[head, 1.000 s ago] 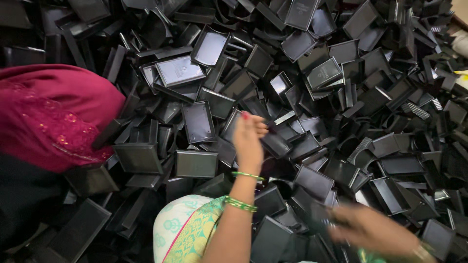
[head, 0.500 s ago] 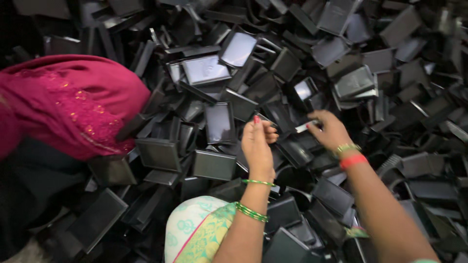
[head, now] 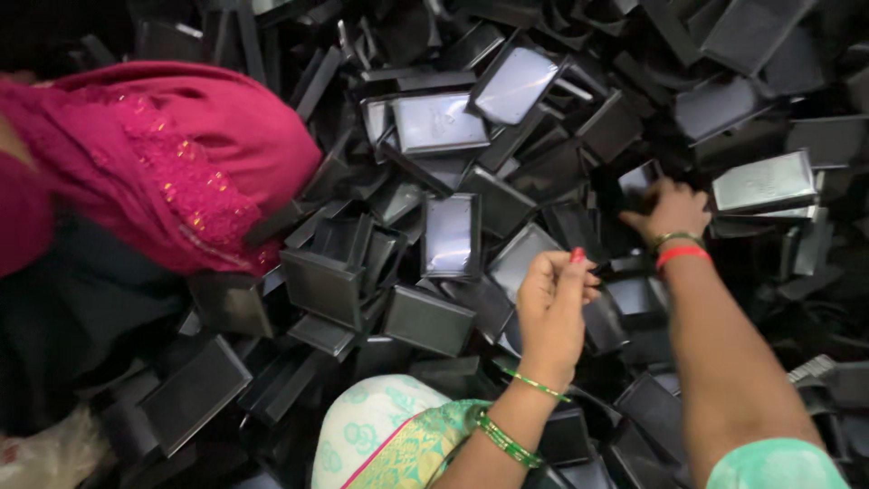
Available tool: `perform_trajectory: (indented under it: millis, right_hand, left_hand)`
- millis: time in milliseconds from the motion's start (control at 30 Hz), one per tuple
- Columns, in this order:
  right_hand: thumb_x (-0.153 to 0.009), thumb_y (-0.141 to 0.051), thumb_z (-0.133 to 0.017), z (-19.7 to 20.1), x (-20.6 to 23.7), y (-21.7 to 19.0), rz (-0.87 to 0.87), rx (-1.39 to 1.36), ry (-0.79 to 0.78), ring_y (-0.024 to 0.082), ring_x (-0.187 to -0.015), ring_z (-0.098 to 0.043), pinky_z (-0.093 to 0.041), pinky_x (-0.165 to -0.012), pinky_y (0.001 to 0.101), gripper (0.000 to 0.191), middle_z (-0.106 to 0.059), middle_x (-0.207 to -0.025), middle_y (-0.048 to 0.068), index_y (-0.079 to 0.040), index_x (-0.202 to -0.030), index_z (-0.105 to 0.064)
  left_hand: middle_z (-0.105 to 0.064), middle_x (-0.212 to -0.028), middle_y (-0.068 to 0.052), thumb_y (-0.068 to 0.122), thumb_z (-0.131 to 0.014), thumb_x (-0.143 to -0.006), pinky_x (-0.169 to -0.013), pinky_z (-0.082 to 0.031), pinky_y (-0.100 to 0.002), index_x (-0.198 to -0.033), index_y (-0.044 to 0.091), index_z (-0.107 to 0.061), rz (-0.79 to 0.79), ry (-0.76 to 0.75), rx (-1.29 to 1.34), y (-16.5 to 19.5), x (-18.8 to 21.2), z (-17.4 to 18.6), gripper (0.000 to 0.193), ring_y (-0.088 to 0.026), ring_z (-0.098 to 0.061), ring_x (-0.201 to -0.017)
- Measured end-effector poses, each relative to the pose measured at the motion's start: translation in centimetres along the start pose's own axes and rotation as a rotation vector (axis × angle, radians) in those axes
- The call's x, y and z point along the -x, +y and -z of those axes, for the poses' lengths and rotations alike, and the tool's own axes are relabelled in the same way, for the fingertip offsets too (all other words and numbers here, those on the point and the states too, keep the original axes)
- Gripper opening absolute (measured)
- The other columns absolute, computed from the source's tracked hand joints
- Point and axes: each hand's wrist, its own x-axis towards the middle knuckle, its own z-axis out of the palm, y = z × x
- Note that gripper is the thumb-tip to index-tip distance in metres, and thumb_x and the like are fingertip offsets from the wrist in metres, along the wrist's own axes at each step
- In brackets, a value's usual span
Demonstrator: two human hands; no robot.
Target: The person sits on the floor and repeatedly picks up small black plastic parts from a large pile. They align and press the parts together by hand, then place the assembled units into a pile on their lap. The process continues throughout the clip.
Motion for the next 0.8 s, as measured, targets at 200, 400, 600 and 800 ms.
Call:
perform_trajectory:
  millis: [200,400,600,800]
  right_hand:
    - [-0.067,-0.044,-0.092,0.2,5.1,3.8,0.191,-0.078,0.324,0.035,-0.126,-0.052,-0.042,-0.097,0.0565,0.039,-0.065,-0.132,0.007,-0.019,-0.093,-0.077]
    - [-0.068,-0.034,-0.095,6.8,12.8,6.8,0.323,-0.238,0.417,0.034,-0.114,-0.059,-0.046,-0.099,0.0454,0.04,-0.067,-0.123,0.01,-0.01,-0.093,-0.074]
    - [-0.066,-0.019,-0.092,8.3,20.9,3.8,0.329,-0.977,0.036,0.017,-0.108,-0.064,-0.051,-0.097,0.0332,0.054,-0.072,-0.116,0.006,-0.006,-0.114,-0.07]
    - [-0.07,-0.015,-0.089,6.4,23.5,-0.4,0.225,-1.306,-0.077,0.011,-0.102,-0.065,-0.05,-0.094,0.029,0.059,-0.072,-0.109,0.001,-0.005,-0.124,-0.066]
  left_hand:
    - [-0.066,-0.085,-0.001,0.02,-0.061,-0.103,-0.07,-0.05,-0.023,-0.097,0.005,-0.061,0.017,0.049,-0.001,-0.3,-0.9,0.5,0.016,-0.007,-0.06,-0.074]
    - [-0.064,-0.101,-0.004,0.025,-0.077,-0.093,-0.078,-0.051,-0.026,-0.12,0.005,-0.059,-0.057,-0.095,-0.262,0.3,-0.3,-0.2,0.038,-0.01,-0.059,-0.089]
    - [-0.054,-0.137,-0.004,0.023,-0.081,-0.084,-0.107,-0.044,-0.032,-0.152,0.005,-0.039,-0.134,-0.579,-0.246,0.2,1.1,-0.5,0.082,-0.016,-0.053,-0.126]
    - [-0.065,-0.122,-0.012,0.027,-0.071,-0.103,-0.099,-0.049,-0.033,-0.135,-0.006,-0.058,0.209,-0.471,0.139,0.2,0.5,0.4,0.047,-0.019,-0.061,-0.11]
